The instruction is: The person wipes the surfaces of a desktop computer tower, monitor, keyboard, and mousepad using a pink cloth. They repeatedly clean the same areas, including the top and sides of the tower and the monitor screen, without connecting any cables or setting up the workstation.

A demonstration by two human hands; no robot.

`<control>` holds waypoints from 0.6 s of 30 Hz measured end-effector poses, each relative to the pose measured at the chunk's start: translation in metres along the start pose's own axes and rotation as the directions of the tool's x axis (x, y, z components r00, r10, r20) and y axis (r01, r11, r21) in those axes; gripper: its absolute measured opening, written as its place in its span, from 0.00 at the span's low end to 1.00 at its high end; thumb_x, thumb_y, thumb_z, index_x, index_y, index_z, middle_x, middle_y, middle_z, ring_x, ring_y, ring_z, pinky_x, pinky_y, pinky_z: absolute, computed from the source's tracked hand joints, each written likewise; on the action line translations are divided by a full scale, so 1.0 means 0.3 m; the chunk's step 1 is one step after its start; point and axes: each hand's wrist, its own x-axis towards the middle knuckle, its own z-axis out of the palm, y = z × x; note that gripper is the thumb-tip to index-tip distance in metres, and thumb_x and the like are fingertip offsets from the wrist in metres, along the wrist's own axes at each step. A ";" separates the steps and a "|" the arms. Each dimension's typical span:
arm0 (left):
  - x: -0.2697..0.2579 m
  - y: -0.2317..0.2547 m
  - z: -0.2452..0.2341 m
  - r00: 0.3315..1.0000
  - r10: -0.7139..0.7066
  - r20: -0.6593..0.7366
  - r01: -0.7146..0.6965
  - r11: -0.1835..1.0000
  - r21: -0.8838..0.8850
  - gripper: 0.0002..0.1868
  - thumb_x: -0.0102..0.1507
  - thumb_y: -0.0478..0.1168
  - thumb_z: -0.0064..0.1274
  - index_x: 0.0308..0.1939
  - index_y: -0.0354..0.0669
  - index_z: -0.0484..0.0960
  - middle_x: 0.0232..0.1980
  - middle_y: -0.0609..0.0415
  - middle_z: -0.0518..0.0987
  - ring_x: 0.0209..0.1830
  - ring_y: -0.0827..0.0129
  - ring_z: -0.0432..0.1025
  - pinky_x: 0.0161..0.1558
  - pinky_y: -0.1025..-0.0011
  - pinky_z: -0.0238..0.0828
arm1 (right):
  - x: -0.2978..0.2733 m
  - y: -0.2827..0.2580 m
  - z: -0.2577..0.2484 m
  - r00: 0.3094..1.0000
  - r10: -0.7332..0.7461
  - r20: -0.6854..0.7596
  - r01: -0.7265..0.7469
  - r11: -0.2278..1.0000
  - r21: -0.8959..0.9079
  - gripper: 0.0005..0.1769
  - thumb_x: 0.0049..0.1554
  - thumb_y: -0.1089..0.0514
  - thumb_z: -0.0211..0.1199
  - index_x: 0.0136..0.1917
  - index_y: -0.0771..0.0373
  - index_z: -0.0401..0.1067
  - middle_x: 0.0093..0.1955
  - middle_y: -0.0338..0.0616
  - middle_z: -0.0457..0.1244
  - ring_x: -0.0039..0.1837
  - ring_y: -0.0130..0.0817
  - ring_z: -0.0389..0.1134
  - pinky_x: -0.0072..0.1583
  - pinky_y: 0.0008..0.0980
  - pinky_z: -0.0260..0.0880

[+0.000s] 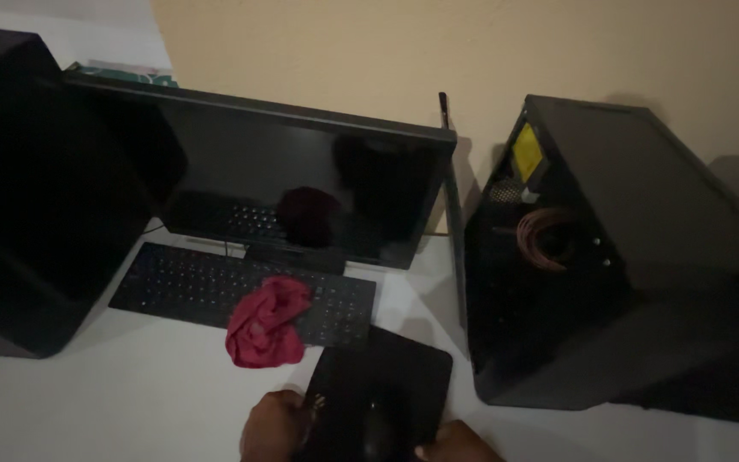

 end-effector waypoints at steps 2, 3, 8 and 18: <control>0.000 -0.012 -0.008 1.000 -0.009 -0.021 0.009 1.000 -0.001 0.12 0.54 0.49 0.67 0.40 0.56 0.90 0.45 0.49 0.86 0.51 0.54 0.80 0.55 0.58 0.76 | -0.025 0.009 0.021 0.999 -0.043 0.016 0.042 0.999 0.020 0.25 0.60 0.46 0.71 0.63 0.65 0.74 0.56 0.46 0.70 0.58 0.32 0.70 0.63 0.38 0.67; 0.001 -0.017 -0.004 1.000 -0.012 -0.028 0.012 1.000 -0.001 0.13 0.52 0.49 0.68 0.40 0.56 0.90 0.43 0.50 0.86 0.51 0.54 0.81 0.55 0.59 0.77 | -0.037 0.016 0.024 0.998 -0.057 0.005 0.057 0.995 0.084 0.25 0.58 0.47 0.73 0.61 0.66 0.75 0.52 0.47 0.72 0.54 0.33 0.73 0.60 0.37 0.71; -0.004 -0.045 0.033 0.992 0.111 -0.068 -0.114 0.992 -0.049 0.12 0.53 0.51 0.66 0.37 0.55 0.90 0.36 0.50 0.88 0.43 0.53 0.83 0.50 0.59 0.78 | -0.062 0.022 0.005 0.999 0.034 -0.042 -0.028 0.989 0.148 0.25 0.58 0.46 0.73 0.57 0.67 0.72 0.45 0.49 0.71 0.46 0.37 0.74 0.49 0.37 0.77; 0.013 0.017 -0.104 0.924 0.358 -0.137 -0.299 0.897 0.325 0.24 0.60 0.60 0.60 0.56 0.59 0.80 0.54 0.54 0.82 0.58 0.59 0.76 0.58 0.59 0.73 | -0.385 -0.108 -0.007 0.933 0.095 -0.347 -0.108 0.994 -0.018 0.24 0.62 0.40 0.61 0.60 0.59 0.77 0.54 0.44 0.73 0.58 0.36 0.75 0.65 0.39 0.71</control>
